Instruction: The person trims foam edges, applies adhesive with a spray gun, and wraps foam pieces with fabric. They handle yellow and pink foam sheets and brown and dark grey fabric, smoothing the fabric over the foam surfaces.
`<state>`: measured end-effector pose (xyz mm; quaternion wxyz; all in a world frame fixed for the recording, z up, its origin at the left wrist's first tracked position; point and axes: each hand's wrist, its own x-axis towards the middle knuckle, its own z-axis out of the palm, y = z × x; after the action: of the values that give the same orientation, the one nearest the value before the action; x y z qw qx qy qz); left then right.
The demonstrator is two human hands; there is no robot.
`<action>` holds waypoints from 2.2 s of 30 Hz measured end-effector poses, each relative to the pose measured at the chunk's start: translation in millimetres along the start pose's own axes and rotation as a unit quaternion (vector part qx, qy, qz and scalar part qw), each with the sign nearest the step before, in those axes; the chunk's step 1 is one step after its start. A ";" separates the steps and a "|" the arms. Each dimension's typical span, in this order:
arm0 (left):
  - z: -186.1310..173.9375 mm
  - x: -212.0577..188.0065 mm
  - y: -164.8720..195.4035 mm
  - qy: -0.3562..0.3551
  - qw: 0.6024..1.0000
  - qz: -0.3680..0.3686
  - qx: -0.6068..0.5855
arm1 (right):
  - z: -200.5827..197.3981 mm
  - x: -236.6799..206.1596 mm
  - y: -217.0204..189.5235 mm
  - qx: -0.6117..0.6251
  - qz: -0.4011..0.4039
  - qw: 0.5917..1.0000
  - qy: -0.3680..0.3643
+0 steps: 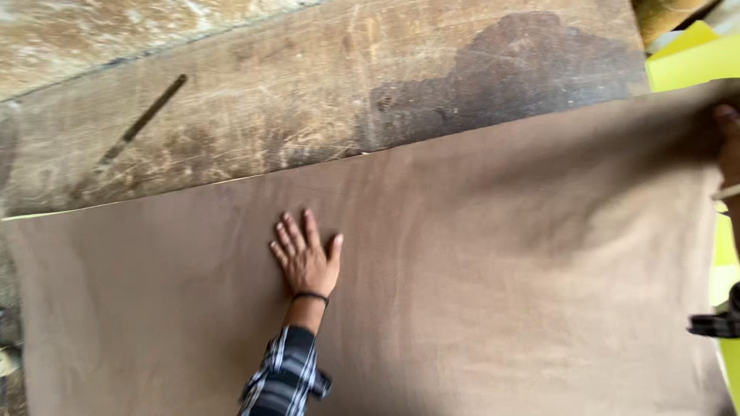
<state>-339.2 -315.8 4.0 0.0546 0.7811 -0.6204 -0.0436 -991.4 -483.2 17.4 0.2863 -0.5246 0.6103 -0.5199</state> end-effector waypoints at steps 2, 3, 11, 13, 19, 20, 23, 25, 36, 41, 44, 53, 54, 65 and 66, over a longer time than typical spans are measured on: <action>0.2 -36.8 23.1 0.030 0.997 0.054 -0.048 | -1.2 -3.6 1.4 0.039 0.030 0.998 0.040; 2.3 -53.3 46.9 -0.022 0.993 0.112 -0.012 | -4.1 -5.1 5.3 0.052 0.036 0.996 0.058; 16.7 -60.4 270.2 -0.142 0.931 0.328 -0.069 | -20.0 -18.1 10.9 0.073 0.018 0.990 0.118; 23.8 -34.4 308.5 -0.139 0.924 0.350 -0.063 | -15.2 -20.9 11.7 -0.023 0.042 0.993 0.111; 47.6 39.7 415.6 -0.116 0.899 0.421 -0.019 | 5.8 -11.2 22.8 -0.135 0.105 0.981 0.096; 51.5 45.3 429.7 -0.115 0.896 0.428 -0.013 | 8.1 -8.4 26.1 -0.153 0.119 0.976 0.095; 63.0 58.9 468.7 -0.103 0.900 0.424 0.001 | 13.3 -0.8 36.3 -0.197 0.159 0.963 0.095; 72.2 65.0 492.0 -0.108 0.903 0.416 -0.002 | 15.8 1.3 41.3 -0.215 0.193 0.954 0.086; 101.0 65.2 515.6 -0.074 0.907 0.412 -0.042 | 25.5 -223.4 -55.6 -0.240 -0.133 0.876 -0.396; 108.6 62.9 513.5 -0.076 0.907 0.412 -0.042 | 27.8 -193.0 -55.0 -0.483 0.022 0.795 -0.367; 111.3 63.5 513.3 -0.082 0.904 0.418 -0.045 | -16.2 -154.7 -21.9 -0.476 0.102 0.861 -0.149; 54.2 -36.2 404.1 -0.117 0.904 0.410 -0.037 | -13.9 -174.6 -19.4 -0.516 0.051 0.851 -0.084; 46.1 -37.2 386.1 -0.128 0.904 0.406 -0.027 | -6.9 -182.5 -25.6 -0.521 0.020 0.841 -0.147; 76.1 28.8 415.4 -0.056 0.932 0.359 -0.001 | 37.8 -59.7 12.8 -0.486 -0.071 0.852 -0.180; 76.1 26.3 415.3 -0.056 0.934 0.353 -0.004 | 41.9 -43.7 20.1 -0.472 -0.061 0.862 -0.173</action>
<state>-744.2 -436.9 -13.4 0.0352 0.5078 -0.8581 -0.0676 -948.3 -458.1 -22.3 0.0730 -0.7146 0.6902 -0.0871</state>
